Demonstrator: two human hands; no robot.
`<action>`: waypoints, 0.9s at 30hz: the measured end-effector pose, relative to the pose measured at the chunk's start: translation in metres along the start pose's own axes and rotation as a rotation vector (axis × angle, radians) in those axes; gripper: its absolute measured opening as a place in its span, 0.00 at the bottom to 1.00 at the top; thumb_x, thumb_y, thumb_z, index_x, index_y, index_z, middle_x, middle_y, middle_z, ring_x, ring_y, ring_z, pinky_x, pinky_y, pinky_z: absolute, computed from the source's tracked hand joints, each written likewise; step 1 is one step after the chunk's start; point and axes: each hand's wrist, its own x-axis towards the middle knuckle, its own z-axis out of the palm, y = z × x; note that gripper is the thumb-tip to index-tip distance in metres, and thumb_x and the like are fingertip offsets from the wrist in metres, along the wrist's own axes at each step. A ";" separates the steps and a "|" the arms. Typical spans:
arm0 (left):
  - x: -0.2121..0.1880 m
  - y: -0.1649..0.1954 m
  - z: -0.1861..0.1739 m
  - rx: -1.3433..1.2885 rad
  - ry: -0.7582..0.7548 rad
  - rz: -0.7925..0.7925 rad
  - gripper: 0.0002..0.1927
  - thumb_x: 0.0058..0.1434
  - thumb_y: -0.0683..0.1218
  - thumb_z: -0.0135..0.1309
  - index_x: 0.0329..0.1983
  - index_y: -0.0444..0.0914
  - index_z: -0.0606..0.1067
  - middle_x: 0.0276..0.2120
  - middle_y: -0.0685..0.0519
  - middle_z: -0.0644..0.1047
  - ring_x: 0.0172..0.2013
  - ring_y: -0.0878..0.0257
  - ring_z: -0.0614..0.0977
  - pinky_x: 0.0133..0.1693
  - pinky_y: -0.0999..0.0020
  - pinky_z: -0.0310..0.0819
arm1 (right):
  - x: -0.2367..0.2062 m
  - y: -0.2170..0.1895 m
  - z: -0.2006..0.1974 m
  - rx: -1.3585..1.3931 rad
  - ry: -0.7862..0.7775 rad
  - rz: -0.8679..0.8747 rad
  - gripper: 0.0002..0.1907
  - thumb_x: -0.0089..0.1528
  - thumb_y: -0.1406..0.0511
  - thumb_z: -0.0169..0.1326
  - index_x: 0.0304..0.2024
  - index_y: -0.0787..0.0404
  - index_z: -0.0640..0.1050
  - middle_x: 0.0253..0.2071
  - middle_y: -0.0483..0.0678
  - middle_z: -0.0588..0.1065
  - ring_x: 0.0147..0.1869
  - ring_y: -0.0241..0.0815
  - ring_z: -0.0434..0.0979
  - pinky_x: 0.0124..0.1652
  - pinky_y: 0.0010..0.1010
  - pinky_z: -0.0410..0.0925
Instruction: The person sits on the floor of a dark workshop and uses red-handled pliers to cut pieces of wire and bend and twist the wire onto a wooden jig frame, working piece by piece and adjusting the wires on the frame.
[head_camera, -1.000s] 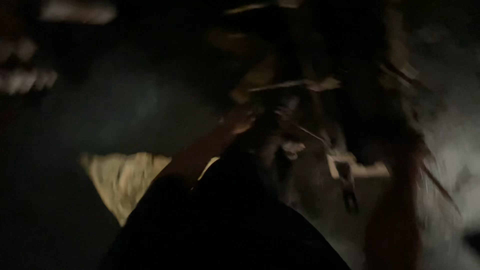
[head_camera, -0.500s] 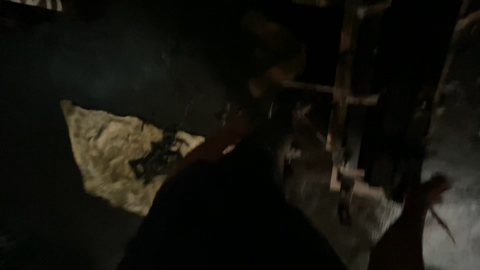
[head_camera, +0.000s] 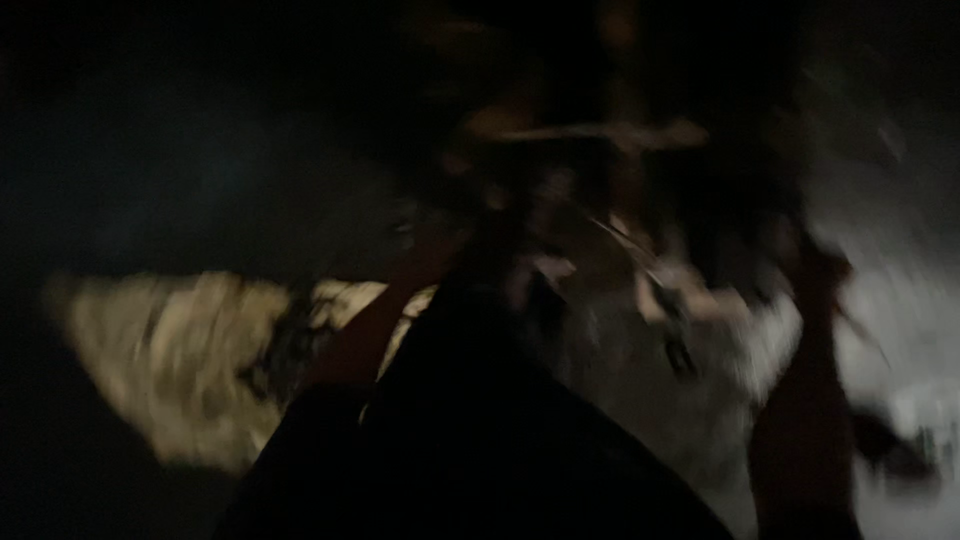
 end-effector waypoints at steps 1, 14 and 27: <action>0.002 -0.005 0.001 -0.010 0.000 -0.014 0.41 0.68 0.62 0.50 0.76 0.36 0.55 0.55 0.42 0.79 0.38 0.53 0.83 0.39 0.58 0.77 | -0.009 0.014 -0.002 -0.036 -0.011 0.010 0.23 0.80 0.56 0.45 0.33 0.59 0.77 0.25 0.49 0.72 0.25 0.44 0.67 0.26 0.36 0.59; 0.022 0.009 -0.011 0.157 -0.069 0.002 0.44 0.68 0.64 0.48 0.79 0.36 0.52 0.55 0.42 0.79 0.35 0.54 0.84 0.37 0.58 0.77 | -0.081 0.027 -0.087 0.286 -0.011 0.266 0.32 0.72 0.43 0.48 0.29 0.60 0.81 0.19 0.44 0.69 0.18 0.40 0.62 0.22 0.36 0.54; 0.004 0.059 -0.019 0.084 -0.124 0.177 0.44 0.70 0.64 0.50 0.76 0.32 0.53 0.51 0.38 0.76 0.35 0.54 0.81 0.34 0.57 0.76 | -0.116 0.038 -0.072 0.305 0.002 0.372 0.30 0.71 0.44 0.53 0.35 0.66 0.78 0.26 0.49 0.69 0.28 0.42 0.64 0.31 0.39 0.59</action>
